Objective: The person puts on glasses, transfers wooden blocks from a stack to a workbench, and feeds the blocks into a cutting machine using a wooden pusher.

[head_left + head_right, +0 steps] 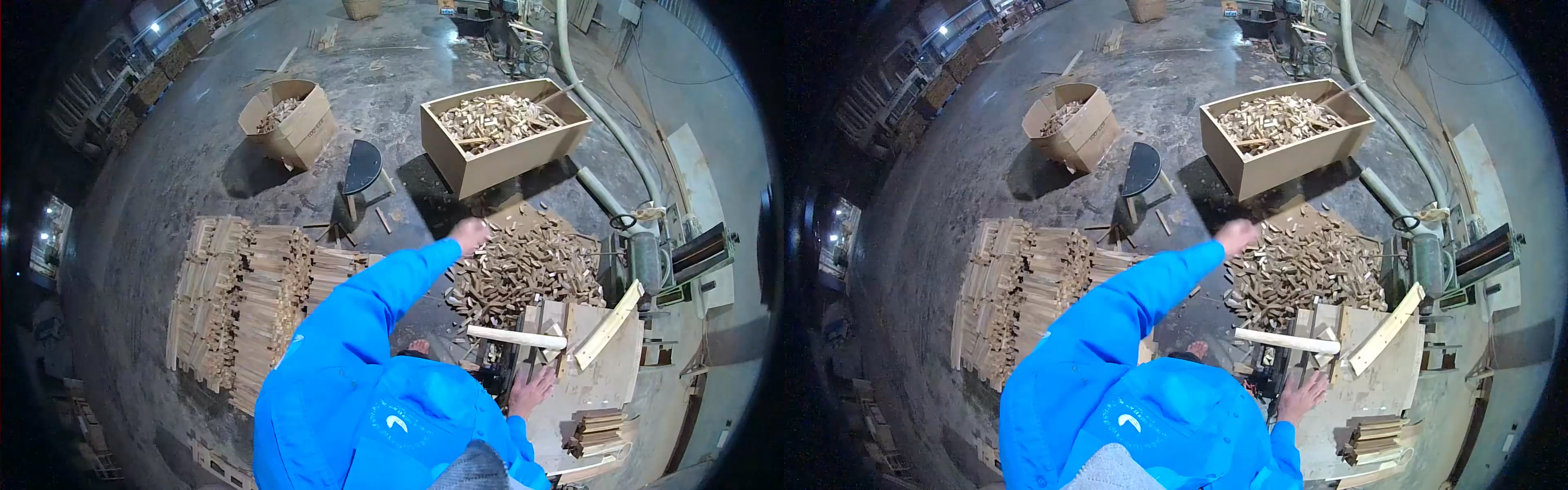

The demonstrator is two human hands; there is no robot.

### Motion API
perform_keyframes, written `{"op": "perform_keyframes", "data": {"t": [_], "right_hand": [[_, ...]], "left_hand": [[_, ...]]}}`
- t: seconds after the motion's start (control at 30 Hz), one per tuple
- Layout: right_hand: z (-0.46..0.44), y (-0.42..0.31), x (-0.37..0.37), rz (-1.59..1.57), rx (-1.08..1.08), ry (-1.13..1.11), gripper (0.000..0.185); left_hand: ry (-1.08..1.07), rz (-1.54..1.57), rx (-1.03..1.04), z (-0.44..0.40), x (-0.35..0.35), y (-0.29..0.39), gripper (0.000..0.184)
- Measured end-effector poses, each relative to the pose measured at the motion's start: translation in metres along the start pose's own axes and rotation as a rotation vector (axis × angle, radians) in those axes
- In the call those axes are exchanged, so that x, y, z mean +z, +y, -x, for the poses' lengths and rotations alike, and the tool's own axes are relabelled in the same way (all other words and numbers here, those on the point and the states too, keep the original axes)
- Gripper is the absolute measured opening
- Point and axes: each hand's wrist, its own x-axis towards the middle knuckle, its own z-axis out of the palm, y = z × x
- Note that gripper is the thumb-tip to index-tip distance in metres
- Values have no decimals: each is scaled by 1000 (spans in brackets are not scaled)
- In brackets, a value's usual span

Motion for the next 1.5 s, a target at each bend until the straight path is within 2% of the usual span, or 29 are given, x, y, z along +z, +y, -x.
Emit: {"op": "perform_keyframes", "data": {"t": [0.03,0.07,0.1,0.13,0.2,0.23,0.33,0.37,0.43,0.47,0.5,0.53,0.57,0.6,0.63,0.67,0.8,0.87,0.93,0.97,1.0,1.03,1.07,1.1,1.13,1.17,1.2,1.27,1.5], "right_hand": [[0,2,0,-1,8,-9,84],[2,3,-2,3,5,-18,84],[2,4,-4,-14,-6,-18,83],[0,4,-4,-33,-16,-15,82],[0,6,-5,-51,-28,-10,82],[1,8,-5,-71,-41,-1,82],[0,14,-7,-127,-49,4,79],[-2,18,-4,-126,-27,-3,79],[4,34,-1,-360,-23,-9,74],[9,34,-5,-350,-2,68,68],[9,33,-22,-321,50,54,66],[10,28,-46,-370,112,93,64],[10,38,-50,-302,150,145,63],[13,54,-46,-205,194,177,65],[13,65,-49,-221,253,238,68],[16,75,-58,-111,325,220,67],[9,124,-77,96,426,290,67],[14,149,-65,165,442,294,67],[2,184,-45,396,437,294,52],[-8,197,-48,677,395,-68,46],[-35,166,-104,517,590,-432,47],[-42,153,-123,527,516,-316,52],[-37,193,-88,740,317,-223,63],[-42,173,-114,628,332,-144,52],[-48,170,-112,768,482,-112,63],[-55,168,-122,690,531,-195,68],[-49,214,-82,782,383,-46,69],[-34,214,-71,823,409,59,68],[-30,215,-64,836,381,-91,61]], "left_hand": [[-17,-33,222,17,42,-33,36],[-156,-219,191,33,76,-52,40],[-293,-275,58,62,93,-26,44],[-335,-351,36,79,116,-22,47],[-317,-351,202,112,157,-30,56],[-446,-453,144,127,159,-4,59],[-591,-607,75,144,189,-6,59],[-614,-609,74,149,188,-2,59],[-602,-582,75,155,192,2,54],[-561,-587,149,154,196,-5,49],[-769,-734,402,140,200,-17,47],[-735,-705,137,138,204,-20,48],[-668,-753,46,148,200,26,51],[-718,-762,294,146,199,15,56],[-731,-858,277,147,201,24,59],[-659,-757,55,145,208,9,58],[-581,-862,192,146,211,-7,57],[-586,-837,90,149,211,0,56],[-652,-808,44,156,216,24,53],[-586,-776,118,158,217,7,49],[-663,-881,203,157,214,12,46],[-719,-919,347,151,209,-7,44],[-683,-851,236,152,203,7,48],[-667,-763,136,153,200,18,52],[-618,-713,69,153,200,8,56],[-590,-757,86,154,199,7,58],[-563,-761,89,154,195,6,60],[-551,-785,108,156,193,6,61],[-550,-762,142,156,194,-4,61]]}}
